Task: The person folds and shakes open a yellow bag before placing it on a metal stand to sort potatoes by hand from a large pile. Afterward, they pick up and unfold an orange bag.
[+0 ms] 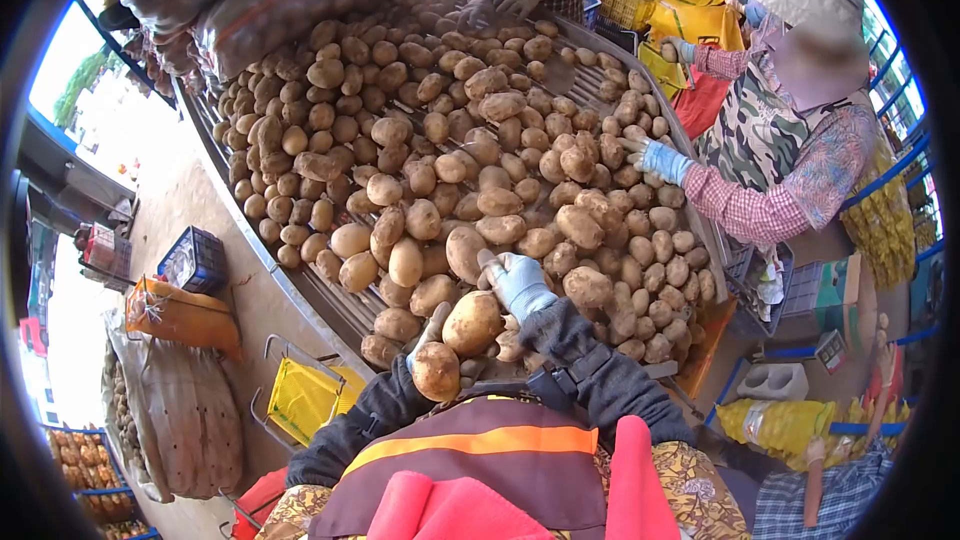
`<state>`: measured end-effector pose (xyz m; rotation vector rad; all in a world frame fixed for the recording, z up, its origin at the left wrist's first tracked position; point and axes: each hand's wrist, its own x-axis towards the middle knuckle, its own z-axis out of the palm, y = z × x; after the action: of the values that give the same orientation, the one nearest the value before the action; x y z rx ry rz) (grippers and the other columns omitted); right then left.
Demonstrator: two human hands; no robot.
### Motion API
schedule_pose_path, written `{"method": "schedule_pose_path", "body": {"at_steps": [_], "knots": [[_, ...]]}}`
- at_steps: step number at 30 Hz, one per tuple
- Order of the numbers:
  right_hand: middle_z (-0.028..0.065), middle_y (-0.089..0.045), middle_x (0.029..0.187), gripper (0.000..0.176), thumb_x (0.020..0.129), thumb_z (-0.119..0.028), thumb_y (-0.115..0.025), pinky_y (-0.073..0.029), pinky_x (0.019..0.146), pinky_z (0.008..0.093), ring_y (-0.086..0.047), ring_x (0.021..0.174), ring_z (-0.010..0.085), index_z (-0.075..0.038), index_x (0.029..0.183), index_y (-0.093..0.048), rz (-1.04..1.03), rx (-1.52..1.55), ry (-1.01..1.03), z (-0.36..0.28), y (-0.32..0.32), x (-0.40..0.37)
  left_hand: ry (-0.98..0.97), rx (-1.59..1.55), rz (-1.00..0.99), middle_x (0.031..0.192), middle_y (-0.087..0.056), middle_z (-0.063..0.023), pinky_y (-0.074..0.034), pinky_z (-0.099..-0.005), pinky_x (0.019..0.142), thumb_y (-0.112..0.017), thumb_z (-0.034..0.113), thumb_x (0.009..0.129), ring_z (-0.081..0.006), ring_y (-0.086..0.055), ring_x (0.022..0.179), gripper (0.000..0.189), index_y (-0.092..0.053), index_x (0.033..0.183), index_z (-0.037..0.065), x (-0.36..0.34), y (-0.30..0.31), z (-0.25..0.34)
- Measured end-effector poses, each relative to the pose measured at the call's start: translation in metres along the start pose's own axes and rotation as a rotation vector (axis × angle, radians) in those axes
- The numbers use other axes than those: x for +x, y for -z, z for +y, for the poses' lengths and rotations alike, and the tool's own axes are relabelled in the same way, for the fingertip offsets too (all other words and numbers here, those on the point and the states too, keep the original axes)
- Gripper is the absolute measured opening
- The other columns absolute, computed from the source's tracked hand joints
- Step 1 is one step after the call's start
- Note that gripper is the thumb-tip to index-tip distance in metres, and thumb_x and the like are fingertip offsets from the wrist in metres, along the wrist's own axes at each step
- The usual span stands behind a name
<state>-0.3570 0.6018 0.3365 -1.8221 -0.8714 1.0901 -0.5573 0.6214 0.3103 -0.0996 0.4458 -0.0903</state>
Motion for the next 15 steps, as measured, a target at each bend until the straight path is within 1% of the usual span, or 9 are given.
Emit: {"method": "schedule_pose_path", "body": {"at_steps": [1,2,4,5,6,8,10,13,15], "knots": [[0.0103,-0.066,0.080,0.041,0.092,-0.040,-0.052,-0.050,0.073,0.0348,-0.062,0.075,0.0224,-0.001,0.094,-0.062,-0.035,0.172,-0.254,-0.015,0.002,-0.007,-0.020,-0.004,-0.020,0.076,-0.063,-0.0165,-0.054,-0.0413,0.056,-0.040,0.072,0.083,-0.0288,-0.062,0.059,0.070,-0.054,0.119,0.013,0.000,0.010,0.001],[0.0103,-0.066,0.080,0.041,0.092,-0.040,-0.052,-0.050,0.073,0.0348,-0.062,0.075,0.0224,-0.001,0.094,-0.062,-0.043,0.165,-0.250,-0.011,-0.006,-0.008,-0.039,-0.012,-0.031,0.077,-0.063,-0.0166,-0.053,-0.0410,0.056,-0.040,0.072,0.083,-0.0287,-0.062,0.059,0.070,-0.054,0.119,0.013,-0.001,0.014,0.002],[0.0096,-0.061,0.101,0.042,0.091,-0.041,-0.055,-0.045,0.085,0.0256,-0.056,0.096,0.0150,-0.002,0.102,-0.062,-0.046,0.265,0.536,-0.009,-0.026,-0.024,-0.059,-0.049,-0.047,0.080,-0.063,-0.0165,-0.053,-0.0406,0.056,-0.040,0.072,0.082,-0.0282,-0.062,0.058,0.071,-0.054,0.117,0.013,-0.007,0.001,0.001],[0.0124,-0.053,0.119,0.039,0.092,-0.037,-0.056,-0.041,0.093,0.0257,-0.047,0.114,0.0137,-0.001,0.107,-0.059,-0.124,-0.228,0.793,-0.020,-0.017,-0.038,-0.061,-0.074,-0.051,0.083,-0.063,-0.0164,-0.054,-0.0405,0.057,-0.041,0.073,0.082,-0.0277,-0.062,0.057,0.071,-0.054,0.117,0.012,-0.009,-0.006,-0.001],[0.0137,-0.059,0.111,0.032,0.094,-0.031,-0.054,-0.043,0.091,0.0268,-0.053,0.109,0.0161,-0.001,0.104,-0.061,-0.103,-0.479,0.882,-0.023,-0.021,-0.045,-0.164,-0.051,-0.057,0.086,-0.063,-0.0151,-0.054,-0.0393,0.053,-0.043,0.075,0.079,-0.0260,-0.062,0.056,0.074,-0.055,0.114,0.010,-0.007,-0.005,-0.004],[0.0122,-0.065,0.101,0.028,0.095,-0.026,-0.051,-0.047,0.086,0.0280,-0.059,0.097,0.0161,-0.001,0.100,-0.063,-0.277,-0.091,0.344,-0.013,-0.028,-0.035,-0.012,0.013,-0.047,0.081,-0.063,-0.0126,-0.052,-0.0370,0.047,-0.042,0.074,0.080,-0.0242,-0.061,0.053,0.074,-0.055,0.113,0.009,-0.015,-0.004,-0.008],[0.0057,-0.068,0.091,0.029,0.095,-0.026,-0.052,-0.048,0.080,0.0253,-0.059,0.087,0.0099,0.001,0.098,-0.064,-0.315,0.220,0.151,-0.009,-0.038,-0.025,-0.077,-0.070,-0.028,0.077,-0.064,-0.0130,-0.055,-0.0370,0.047,-0.044,0.074,0.079,-0.0240,-0.062,0.052,0.077,-0.054,0.114,0.007,-0.022,-0.001,-0.018],[0.0095,-0.068,0.091,0.027,0.095,-0.025,-0.052,-0.048,0.082,0.0280,-0.062,0.090,0.0161,-0.001,0.099,-0.064,-0.442,0.046,0.301,-0.022,-0.057,-0.020,-0.459,0.283,0.193,0.089,-0.064,-0.0173,-0.055,-0.0383,0.050,-0.044,0.073,0.080,-0.0262,-0.063,0.058,0.078,-0.051,0.119,0.005,-0.036,0.007,-0.018],[0.0126,-0.068,0.092,0.026,0.093,-0.025,-0.052,-0.049,0.082,0.0302,-0.063,0.092,0.0226,-0.003,0.098,-0.065,-0.442,-0.135,0.400,-0.025,-0.079,-0.019,-0.163,-0.227,-0.142,0.101,-0.061,-0.0209,-0.056,-0.0388,0.054,-0.044,0.070,0.083,-0.0300,-0.065,0.067,0.076,-0.048,0.124,0.006,-0.054,0.010,-0.016]]}}
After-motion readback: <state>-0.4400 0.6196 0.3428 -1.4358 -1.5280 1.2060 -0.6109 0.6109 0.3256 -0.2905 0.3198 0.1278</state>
